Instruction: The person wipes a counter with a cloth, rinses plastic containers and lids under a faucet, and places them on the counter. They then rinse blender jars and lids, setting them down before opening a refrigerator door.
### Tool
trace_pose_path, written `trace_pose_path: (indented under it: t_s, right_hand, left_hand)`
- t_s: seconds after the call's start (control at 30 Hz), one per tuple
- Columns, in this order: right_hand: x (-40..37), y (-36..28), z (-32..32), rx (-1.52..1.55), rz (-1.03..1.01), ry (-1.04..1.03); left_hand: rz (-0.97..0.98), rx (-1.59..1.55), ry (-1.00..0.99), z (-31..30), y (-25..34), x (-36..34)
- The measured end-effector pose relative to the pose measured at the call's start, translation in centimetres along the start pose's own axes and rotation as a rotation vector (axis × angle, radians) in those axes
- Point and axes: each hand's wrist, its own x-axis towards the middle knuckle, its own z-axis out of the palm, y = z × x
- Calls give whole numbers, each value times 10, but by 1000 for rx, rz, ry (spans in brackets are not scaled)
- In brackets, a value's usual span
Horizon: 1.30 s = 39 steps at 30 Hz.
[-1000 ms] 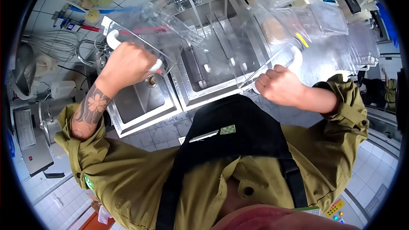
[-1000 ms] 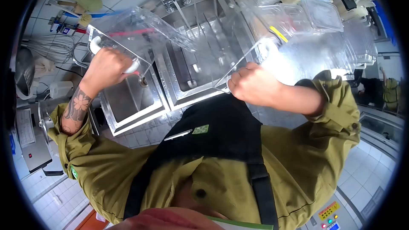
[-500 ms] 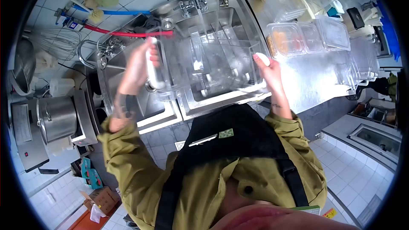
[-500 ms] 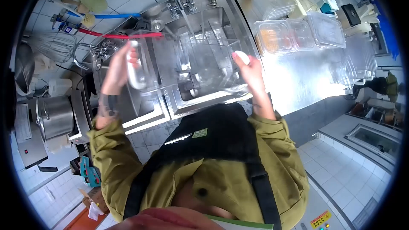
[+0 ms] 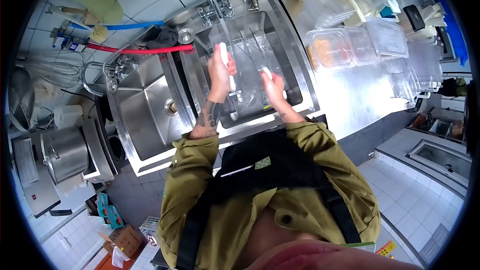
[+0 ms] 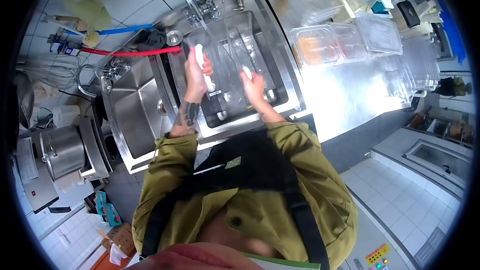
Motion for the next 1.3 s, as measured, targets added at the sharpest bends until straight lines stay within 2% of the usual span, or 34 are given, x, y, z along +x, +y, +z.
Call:
trace_pose_path:
  t_s: [0.07,0.1,0.23,0.3,0.33,0.47,0.57,0.6,0.63,0.7,0.77,0.8,0.83,0.9,0.97,1.0,1.03,1.1,1.13,1.23,1.27,1.3]
  right_hand:
    - [10,49,20,-101,-87,66]
    - [9,64,24,-103,-105,79]
    - [11,89,30,-133,97,76]
    - [19,96,24,-195,143,89]
    - [28,110,21,-323,177,84]
    - [40,135,1,-286,434,-99]
    - [36,150,-2,-221,446,-210]
    - [34,143,-1,-171,420,-208]
    - [37,135,-3,-202,472,-301]
    - [33,98,-6,-261,589,-495]
    - [38,90,-6,-457,566,-530]
    - [41,87,-9,-524,551,-543]
    - [43,85,-13,-590,542,-554]
    - [41,83,-22,-619,361,-607]
    - [39,92,-20,-729,124,-685]
    - [26,73,-18,-788,-40,-727]
    - [19,82,-11,-737,99,-655]
    - [6,78,-12,-688,153,-575]
    - [7,100,-10,-707,48,-531]
    - [6,123,-7,-741,15,-502]
    - [11,125,-5,-819,-30,-555]
    - [19,122,-1,-865,27,-636]
  left_hand:
    - [55,29,62,4,-29,3]
    - [58,-23,26,6,-46,1]
    - [98,28,-83,5,-87,-4]
    - [24,-37,-98,-1,-82,-7]
    - [-19,-69,-105,-6,-79,-8]
    - [-68,-204,-127,-31,-82,1]
    - [29,-246,-58,-55,-115,23]
    - [52,-172,-62,-58,-123,22]
    - [62,61,-34,-57,-134,19]
    - [65,223,-41,-61,-173,17]
    - [-7,294,-21,-82,-218,18]
    - [-71,446,63,-88,-229,16]
    - [-123,422,118,-92,-240,20]
    - [-237,372,230,-100,-265,24]
    - [-444,353,261,-115,-275,34]
    - [-408,270,140,-170,-337,50]
    - [-379,181,20,-220,-393,64]
    - [-472,187,125,-213,-378,58]
    - [-522,190,175,-201,-360,49]
    - [-685,202,326,-171,-320,21]
    - [-425,502,253,-197,-375,37]
    - [-499,399,253,-189,-358,39]
